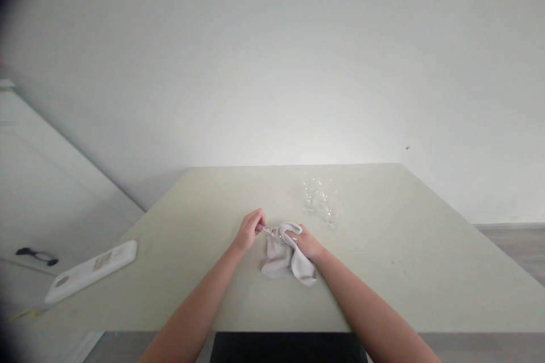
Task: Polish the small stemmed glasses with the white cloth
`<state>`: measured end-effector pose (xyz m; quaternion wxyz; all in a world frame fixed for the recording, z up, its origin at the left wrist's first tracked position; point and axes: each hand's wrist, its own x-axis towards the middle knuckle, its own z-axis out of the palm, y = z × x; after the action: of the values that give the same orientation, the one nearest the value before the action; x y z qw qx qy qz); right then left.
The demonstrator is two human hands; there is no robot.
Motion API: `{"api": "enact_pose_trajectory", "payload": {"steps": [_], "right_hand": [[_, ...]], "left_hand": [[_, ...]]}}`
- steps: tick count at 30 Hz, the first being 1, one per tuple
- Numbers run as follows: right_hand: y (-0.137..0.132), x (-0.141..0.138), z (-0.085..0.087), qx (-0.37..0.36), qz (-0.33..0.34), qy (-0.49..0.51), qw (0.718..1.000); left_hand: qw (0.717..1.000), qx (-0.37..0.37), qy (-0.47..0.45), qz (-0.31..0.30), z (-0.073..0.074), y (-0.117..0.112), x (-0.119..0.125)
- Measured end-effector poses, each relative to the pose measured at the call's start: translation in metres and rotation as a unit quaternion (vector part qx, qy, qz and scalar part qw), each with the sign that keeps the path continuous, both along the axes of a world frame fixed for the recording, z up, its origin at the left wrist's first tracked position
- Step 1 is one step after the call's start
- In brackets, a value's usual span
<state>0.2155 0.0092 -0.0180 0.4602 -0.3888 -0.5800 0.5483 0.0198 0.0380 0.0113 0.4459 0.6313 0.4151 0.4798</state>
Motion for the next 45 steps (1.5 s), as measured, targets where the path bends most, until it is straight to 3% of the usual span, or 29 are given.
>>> {"api": "enact_pose_trajectory", "payload": {"steps": [3, 9, 13, 17, 20, 24, 28, 32, 34, 36, 40, 42, 45], "right_hand": [[0.004, 0.001, -0.002, 0.012, 0.064, -0.014, 0.998], [0.005, 0.002, 0.007, 0.052, 0.073, -0.058, 0.994], [0.0, -0.001, 0.007, -0.003, 0.072, 0.016, 0.997], [-0.006, 0.001, 0.003, -0.097, 0.003, 0.115, 0.989], [-0.007, 0.002, 0.004, -0.105, -0.017, 0.12, 0.987], [-0.003, 0.001, 0.006, -0.079, -0.061, 0.125, 0.987], [-0.001, -0.001, 0.007, -0.08, -0.149, 0.187, 0.968], [-0.003, -0.003, 0.004, -0.115, -0.105, 0.209, 0.965], [-0.004, -0.005, 0.003, -0.115, -0.07, 0.201, 0.97], [-0.004, -0.006, 0.002, -0.101, -0.065, 0.186, 0.975], [-0.002, -0.006, 0.002, -0.049, -0.03, 0.102, 0.993], [-0.003, -0.007, 0.002, -0.01, 0.03, 0.052, 0.998], [-0.008, -0.01, 0.002, 0.011, 0.094, 0.026, 0.995]], "left_hand": [[1.0, -0.009, 0.01, 0.012, 0.0, 0.001, 0.0], [0.999, -0.03, 0.005, 0.02, 0.0, 0.002, 0.0], [0.996, -0.077, -0.034, 0.043, 0.002, 0.005, -0.002], [0.985, -0.115, -0.105, 0.074, 0.003, 0.01, -0.006], [0.981, -0.111, -0.136, 0.085, 0.002, 0.012, -0.006], [0.992, -0.095, -0.075, -0.022, 0.001, 0.008, -0.003], [0.978, -0.115, -0.01, -0.172, 0.002, -0.002, 0.0], [0.933, -0.167, 0.043, -0.315, 0.003, -0.011, 0.005], [0.917, -0.186, 0.062, -0.347, 0.002, -0.01, 0.005], [0.933, -0.177, 0.075, -0.305, 0.002, -0.005, 0.003], [0.986, -0.095, 0.037, -0.135, 0.003, 0.005, -0.004], [0.991, -0.058, -0.004, -0.118, 0.004, 0.006, -0.003], [0.989, -0.038, -0.043, -0.14, 0.004, 0.001, 0.001]]}}
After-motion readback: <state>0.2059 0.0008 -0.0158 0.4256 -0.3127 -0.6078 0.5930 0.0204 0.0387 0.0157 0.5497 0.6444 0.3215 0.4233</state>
